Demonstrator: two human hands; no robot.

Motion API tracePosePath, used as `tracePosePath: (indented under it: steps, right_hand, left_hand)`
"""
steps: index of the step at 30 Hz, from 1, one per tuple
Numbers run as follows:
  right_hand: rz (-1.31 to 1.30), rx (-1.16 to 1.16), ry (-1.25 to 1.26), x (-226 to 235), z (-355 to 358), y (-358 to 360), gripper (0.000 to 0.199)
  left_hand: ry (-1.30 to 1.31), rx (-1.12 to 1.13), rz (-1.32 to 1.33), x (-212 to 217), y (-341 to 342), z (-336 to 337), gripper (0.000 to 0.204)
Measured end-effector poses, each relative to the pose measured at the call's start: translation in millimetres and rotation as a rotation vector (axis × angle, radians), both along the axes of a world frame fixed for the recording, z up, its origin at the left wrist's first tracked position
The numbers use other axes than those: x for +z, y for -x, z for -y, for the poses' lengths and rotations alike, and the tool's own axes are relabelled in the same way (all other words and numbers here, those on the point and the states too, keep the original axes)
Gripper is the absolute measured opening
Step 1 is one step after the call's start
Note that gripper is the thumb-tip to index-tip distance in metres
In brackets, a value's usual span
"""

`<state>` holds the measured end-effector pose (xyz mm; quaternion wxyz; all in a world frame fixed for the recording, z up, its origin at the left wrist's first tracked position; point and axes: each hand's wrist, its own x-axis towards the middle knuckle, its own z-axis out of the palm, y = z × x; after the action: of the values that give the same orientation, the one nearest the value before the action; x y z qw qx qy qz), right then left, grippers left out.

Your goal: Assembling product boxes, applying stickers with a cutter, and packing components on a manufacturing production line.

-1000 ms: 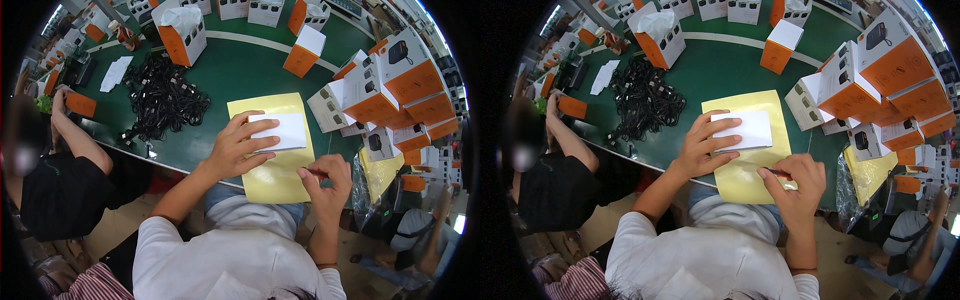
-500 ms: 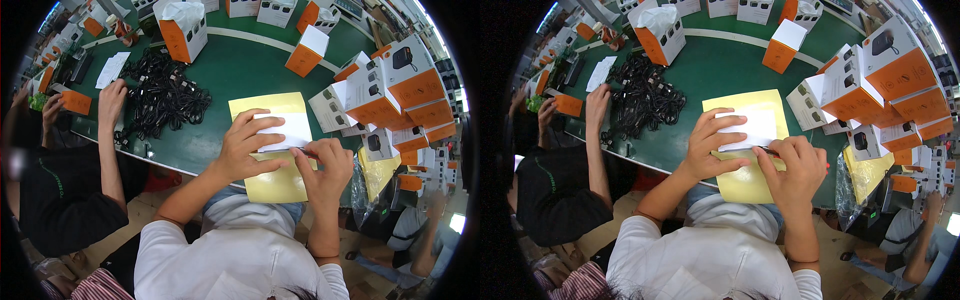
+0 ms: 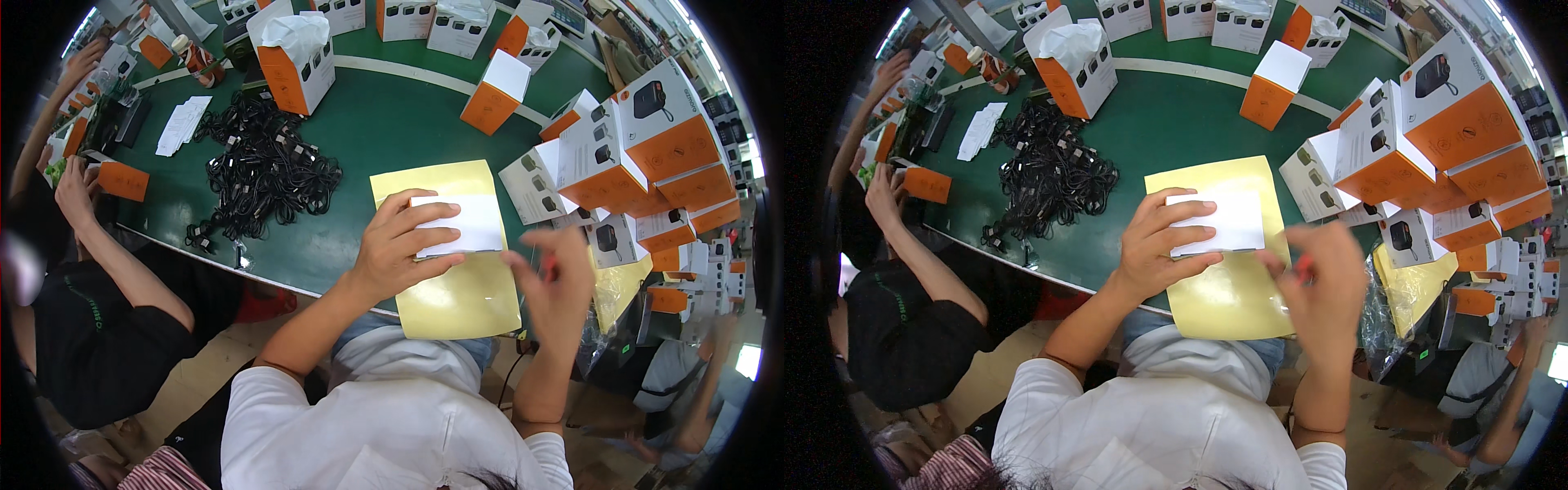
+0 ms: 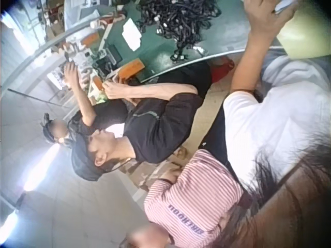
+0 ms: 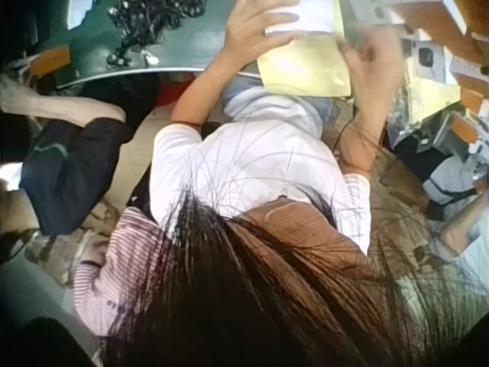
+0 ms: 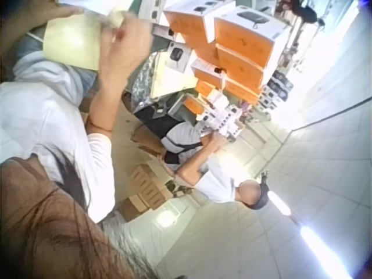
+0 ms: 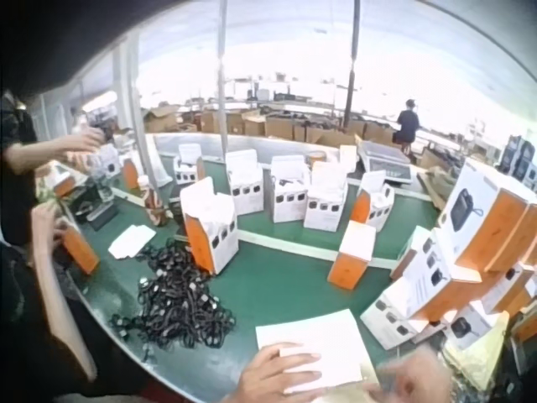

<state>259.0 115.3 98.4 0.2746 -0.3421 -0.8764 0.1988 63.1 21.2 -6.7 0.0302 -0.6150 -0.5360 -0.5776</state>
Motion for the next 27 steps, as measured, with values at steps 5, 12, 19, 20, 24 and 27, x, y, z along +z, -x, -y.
tracePosePath:
  steps: [5, 12, 19, 20, 24, 27]
  right_hand:
    - [0.015, 0.339, -0.205, -25, 3, 11, 0.030]
    - [-0.041, 0.269, -0.057, -33, -5, 19, 0.030]
    - [-0.010, 0.305, 0.113, -34, -6, 8, 0.032]
    - [-0.059, 0.228, 0.221, -28, -1, 4, 0.037]
    - [0.026, 0.158, 0.268, -32, -3, -34, 0.038]
    - [0.049, 0.111, 0.244, -54, -9, -59, 0.031]
  left_hand:
    - [-0.003, -0.009, 0.003, 1, 2, 0, 0.035]
    - [0.035, -0.012, -0.012, 3, 3, 2, 0.037]
    - [0.084, 0.060, -0.197, 10, 4, 7, 0.033]
    - [0.113, 0.057, -0.161, 14, 4, 8, 0.030]
    - [0.097, 0.087, -0.319, 14, 25, 0, 0.026]
    - [0.092, 0.340, -0.476, 25, 24, -2, 0.029]
